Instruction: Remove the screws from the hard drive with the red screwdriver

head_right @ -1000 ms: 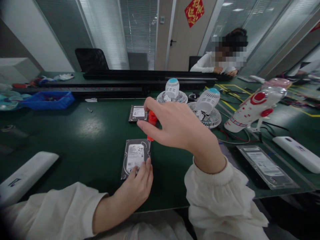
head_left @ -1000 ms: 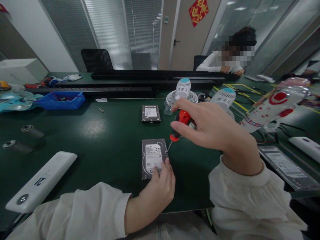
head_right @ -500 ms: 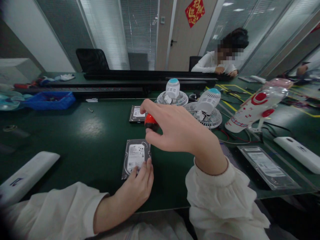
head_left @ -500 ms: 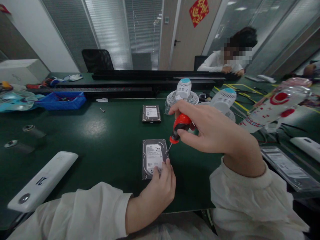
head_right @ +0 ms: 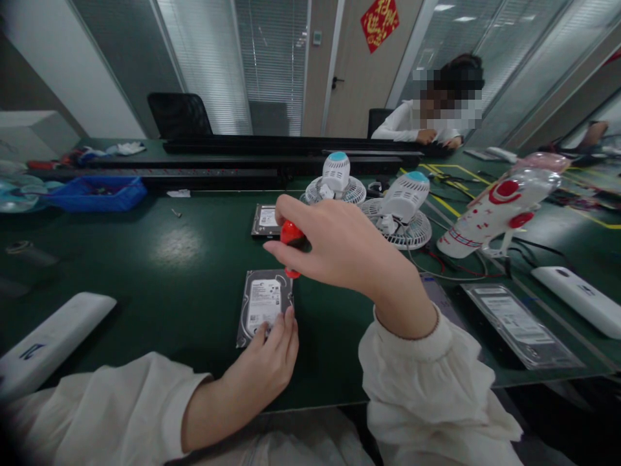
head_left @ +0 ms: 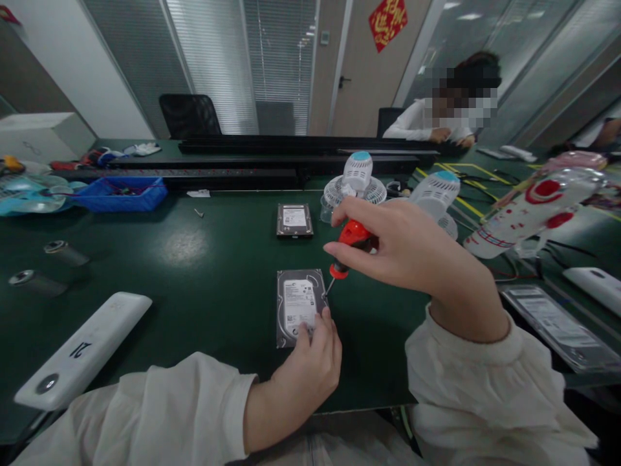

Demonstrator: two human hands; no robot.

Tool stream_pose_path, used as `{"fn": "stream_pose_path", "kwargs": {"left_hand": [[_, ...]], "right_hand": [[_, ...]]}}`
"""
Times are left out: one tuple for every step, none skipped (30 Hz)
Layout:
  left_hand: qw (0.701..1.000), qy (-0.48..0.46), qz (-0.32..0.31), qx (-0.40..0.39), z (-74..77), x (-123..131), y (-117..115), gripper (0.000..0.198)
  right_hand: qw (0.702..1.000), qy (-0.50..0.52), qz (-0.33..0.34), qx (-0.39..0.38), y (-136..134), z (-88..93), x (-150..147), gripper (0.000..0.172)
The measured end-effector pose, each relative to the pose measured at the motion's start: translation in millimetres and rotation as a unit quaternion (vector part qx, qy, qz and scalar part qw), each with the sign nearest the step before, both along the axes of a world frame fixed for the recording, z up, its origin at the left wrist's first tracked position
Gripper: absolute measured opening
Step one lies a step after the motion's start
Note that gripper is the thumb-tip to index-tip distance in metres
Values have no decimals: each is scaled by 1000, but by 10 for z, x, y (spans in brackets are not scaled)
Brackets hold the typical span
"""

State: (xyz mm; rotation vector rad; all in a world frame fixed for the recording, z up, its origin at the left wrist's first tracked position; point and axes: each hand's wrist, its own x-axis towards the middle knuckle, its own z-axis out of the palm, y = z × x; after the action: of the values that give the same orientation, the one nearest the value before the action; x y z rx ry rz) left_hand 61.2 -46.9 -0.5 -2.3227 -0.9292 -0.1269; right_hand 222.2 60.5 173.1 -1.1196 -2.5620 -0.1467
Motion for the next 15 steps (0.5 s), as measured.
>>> {"fn": "stream_pose_path", "kwargs": {"left_hand": [[1000,1,0,0,4,0,-1,43],[1000,1,-1,0,7,0,-2,43],[1000,2,0,0,10,-1,-4,43],[1000,2,1,1,11,-2,-6,43],[1000,2,3,2,12,-3,-8,44],[1000,2,4,3,12,-4,-10,44],[1000,2,4,4,13,-5,-10,44],[1000,2,3,4,14,-5,-10,44],[1000,1,2,4,15,-6,-9,44],[1000,1,1,3,17,-6,-8,44],[1000,2,-1,0,19,-7,-6,44],[1000,2,-1,-3,21,-7,-4,43],[1000,1,-1,-4,23,-7,-3,43],[1000,1,-1,-6,24,-7,-2,43],[1000,0,-1,-6,24,-7,-1,43]], "right_hand": [[1000,-7,-20,13,6,-7,-1,42],[999,-13,-38,27,12,-11,0,49],[998,-16,-51,35,15,-13,4,54],[998,-16,-55,35,15,-12,9,56],[998,-12,-46,27,14,-9,15,54],[1000,-4,-25,16,10,-5,20,50],[1000,7,0,5,5,0,22,46],[1000,17,25,-7,1,4,22,43],[999,24,42,-17,-3,6,18,41],[998,26,49,-24,-5,6,12,40],[998,25,46,-27,-5,4,5,39],[999,20,33,-25,-2,2,-2,37],[1000,12,16,-16,1,-1,-7,39],[1000,5,-1,-2,5,-3,-8,43],[1000,-2,-17,12,9,-4,-5,48]]}}
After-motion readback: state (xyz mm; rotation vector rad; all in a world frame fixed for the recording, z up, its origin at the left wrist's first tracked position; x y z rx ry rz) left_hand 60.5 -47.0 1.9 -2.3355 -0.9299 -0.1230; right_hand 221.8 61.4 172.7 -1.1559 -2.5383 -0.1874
